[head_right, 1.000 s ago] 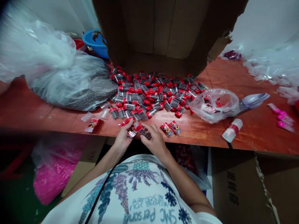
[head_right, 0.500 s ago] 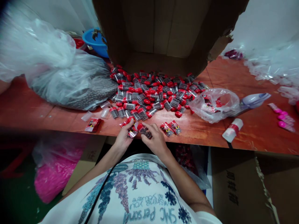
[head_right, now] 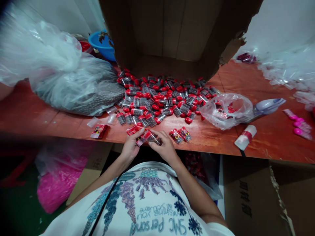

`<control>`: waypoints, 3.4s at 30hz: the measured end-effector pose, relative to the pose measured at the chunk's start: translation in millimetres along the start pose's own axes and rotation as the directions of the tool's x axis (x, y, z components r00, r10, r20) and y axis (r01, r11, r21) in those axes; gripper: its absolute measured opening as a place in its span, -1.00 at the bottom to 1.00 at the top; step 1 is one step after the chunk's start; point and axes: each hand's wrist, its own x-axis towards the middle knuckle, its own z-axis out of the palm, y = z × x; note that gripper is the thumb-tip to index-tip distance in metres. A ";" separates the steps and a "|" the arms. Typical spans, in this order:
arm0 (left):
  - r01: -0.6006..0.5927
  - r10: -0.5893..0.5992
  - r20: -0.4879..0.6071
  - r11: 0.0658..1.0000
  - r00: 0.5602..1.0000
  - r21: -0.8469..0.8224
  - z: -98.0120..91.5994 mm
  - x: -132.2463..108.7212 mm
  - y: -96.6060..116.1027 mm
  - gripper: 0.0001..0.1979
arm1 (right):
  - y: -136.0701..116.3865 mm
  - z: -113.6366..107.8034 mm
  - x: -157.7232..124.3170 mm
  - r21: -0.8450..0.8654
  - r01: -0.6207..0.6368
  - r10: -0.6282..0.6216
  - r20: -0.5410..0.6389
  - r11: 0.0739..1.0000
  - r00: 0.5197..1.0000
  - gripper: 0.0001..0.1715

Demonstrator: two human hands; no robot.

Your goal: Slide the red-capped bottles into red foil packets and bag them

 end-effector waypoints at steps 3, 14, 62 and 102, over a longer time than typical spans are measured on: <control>-0.027 0.025 0.064 0.999 0.998 0.030 0.2 -3.0 1.2 -0.77 | 3.9 2.4 -0.2 0.123 -0.057 0.065 -0.058 0.991 0.996 -0.48; -0.178 0.147 0.220 0.976 0.964 0.127 1.7 -9.2 7.6 -0.76 | 2.7 -3.7 -0.5 0.093 0.054 -0.049 -0.060 0.994 0.997 -0.58; 0.176 -0.187 0.081 0.976 0.979 0.130 4.3 -3.4 -6.8 -0.70 | 35.7 -96.9 -18.3 -0.537 -0.147 -0.143 -0.461 0.830 0.876 -0.68; 0.286 -0.314 -0.094 0.929 0.945 -0.236 -8.2 5.8 13.0 -0.92 | 24.4 -36.8 72.3 -0.834 0.358 -0.132 0.334 0.420 0.933 -0.77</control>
